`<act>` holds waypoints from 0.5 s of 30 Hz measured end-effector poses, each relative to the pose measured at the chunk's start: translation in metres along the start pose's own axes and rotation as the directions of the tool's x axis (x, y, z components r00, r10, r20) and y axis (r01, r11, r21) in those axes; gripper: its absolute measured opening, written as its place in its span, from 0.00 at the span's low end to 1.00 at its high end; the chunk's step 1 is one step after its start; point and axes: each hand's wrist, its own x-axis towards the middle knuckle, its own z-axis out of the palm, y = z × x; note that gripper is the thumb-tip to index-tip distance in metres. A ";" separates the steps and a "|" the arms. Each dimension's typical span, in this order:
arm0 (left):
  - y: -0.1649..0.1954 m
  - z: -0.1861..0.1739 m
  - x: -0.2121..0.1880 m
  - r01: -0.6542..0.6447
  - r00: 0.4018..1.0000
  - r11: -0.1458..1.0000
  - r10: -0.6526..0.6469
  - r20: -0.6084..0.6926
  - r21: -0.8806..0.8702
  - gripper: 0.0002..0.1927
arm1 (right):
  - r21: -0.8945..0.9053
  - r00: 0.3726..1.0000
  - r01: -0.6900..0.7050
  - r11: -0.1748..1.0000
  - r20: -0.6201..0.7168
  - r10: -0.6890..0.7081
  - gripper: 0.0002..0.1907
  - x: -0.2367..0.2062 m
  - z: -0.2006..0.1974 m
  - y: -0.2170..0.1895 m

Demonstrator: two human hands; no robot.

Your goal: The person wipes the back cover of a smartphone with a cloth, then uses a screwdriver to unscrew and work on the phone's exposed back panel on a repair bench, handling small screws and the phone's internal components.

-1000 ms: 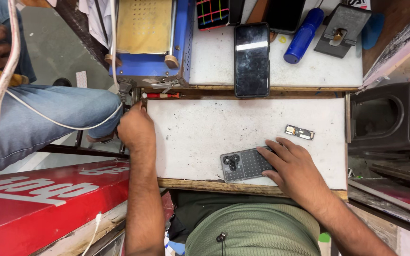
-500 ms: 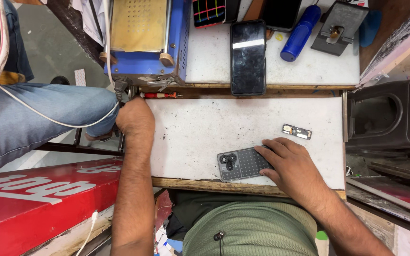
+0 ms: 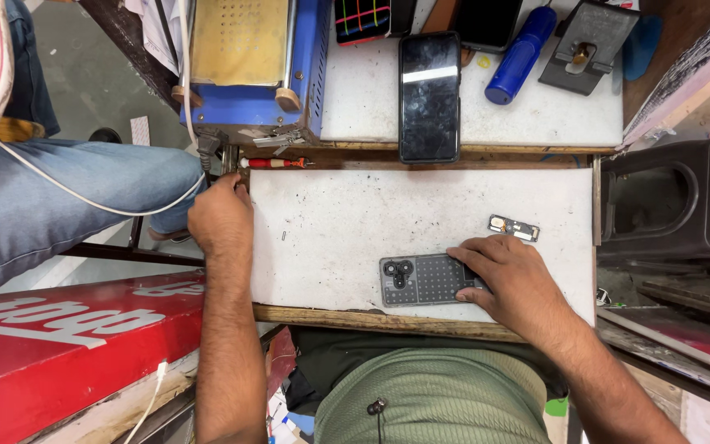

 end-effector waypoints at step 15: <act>0.045 0.001 0.033 -0.146 0.980 0.893 0.072 0.184 0.426 0.08 | 0.020 1.000 0.010 1.000 -0.012 -0.009 0.37 0.000 0.001 0.001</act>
